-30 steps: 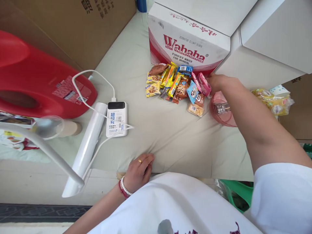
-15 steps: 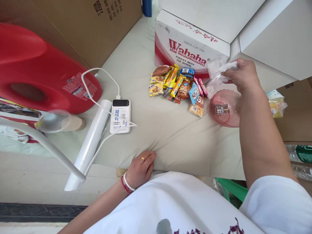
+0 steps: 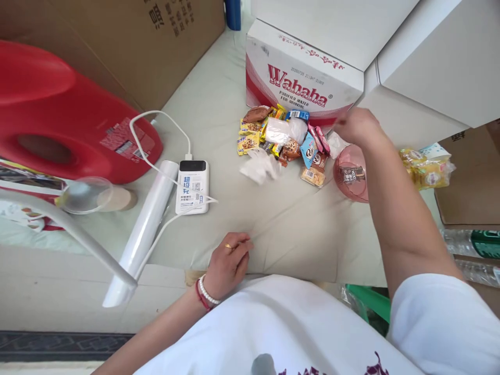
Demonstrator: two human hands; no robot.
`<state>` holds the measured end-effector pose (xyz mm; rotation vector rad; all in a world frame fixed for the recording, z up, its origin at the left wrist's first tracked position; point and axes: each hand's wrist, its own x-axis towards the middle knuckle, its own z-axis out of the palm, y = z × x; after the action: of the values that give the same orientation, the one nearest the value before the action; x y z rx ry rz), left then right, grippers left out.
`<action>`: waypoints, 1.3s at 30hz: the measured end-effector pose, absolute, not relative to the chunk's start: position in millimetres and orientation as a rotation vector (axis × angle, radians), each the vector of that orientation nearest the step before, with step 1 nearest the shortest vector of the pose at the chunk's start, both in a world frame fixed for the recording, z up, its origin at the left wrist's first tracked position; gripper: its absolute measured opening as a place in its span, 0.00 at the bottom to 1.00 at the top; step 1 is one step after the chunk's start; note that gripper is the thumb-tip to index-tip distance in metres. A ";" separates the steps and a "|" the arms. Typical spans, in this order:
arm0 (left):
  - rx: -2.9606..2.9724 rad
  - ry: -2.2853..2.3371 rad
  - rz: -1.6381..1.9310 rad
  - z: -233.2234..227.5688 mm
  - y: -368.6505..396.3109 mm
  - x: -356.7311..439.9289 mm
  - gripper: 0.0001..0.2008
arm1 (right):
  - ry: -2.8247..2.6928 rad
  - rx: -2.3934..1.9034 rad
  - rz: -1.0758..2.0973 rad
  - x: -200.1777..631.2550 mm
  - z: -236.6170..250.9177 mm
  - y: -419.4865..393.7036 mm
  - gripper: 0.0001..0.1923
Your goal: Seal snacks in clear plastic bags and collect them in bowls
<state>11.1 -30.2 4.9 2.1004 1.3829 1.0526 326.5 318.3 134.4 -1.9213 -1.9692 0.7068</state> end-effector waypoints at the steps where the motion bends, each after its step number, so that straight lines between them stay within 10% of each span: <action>1: 2.137 1.341 1.053 5.7 -25.1 15.2 0.12 | -1.989 -2.109 0.557 337.3 133.9 330.2 0.15; 6: 2.289 1.167 0.797 6.0 42.4 47.0 0.15 | -2.184 -2.655 0.342 347.2 101.1 361.2 0.19; 16: 1.987 1.584 0.920 11.2 113.6 63.9 0.12 | -2.021 -2.172 0.071 330.3 148.3 270.3 0.13; 23: 0.944 0.913 0.978 17.0 73.6 89.0 0.26 | -1.123 -1.358 1.362 274.8 72.6 101.2 0.23; 39: 1.151 1.081 1.054 2.9 55.3 87.7 0.16 | -1.002 -1.399 1.361 275.4 35.8 49.9 0.14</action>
<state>87.7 55.3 2.9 1.1513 1.0807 1.0538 275.4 49.9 35.8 -1.3989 -1.0018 1.3610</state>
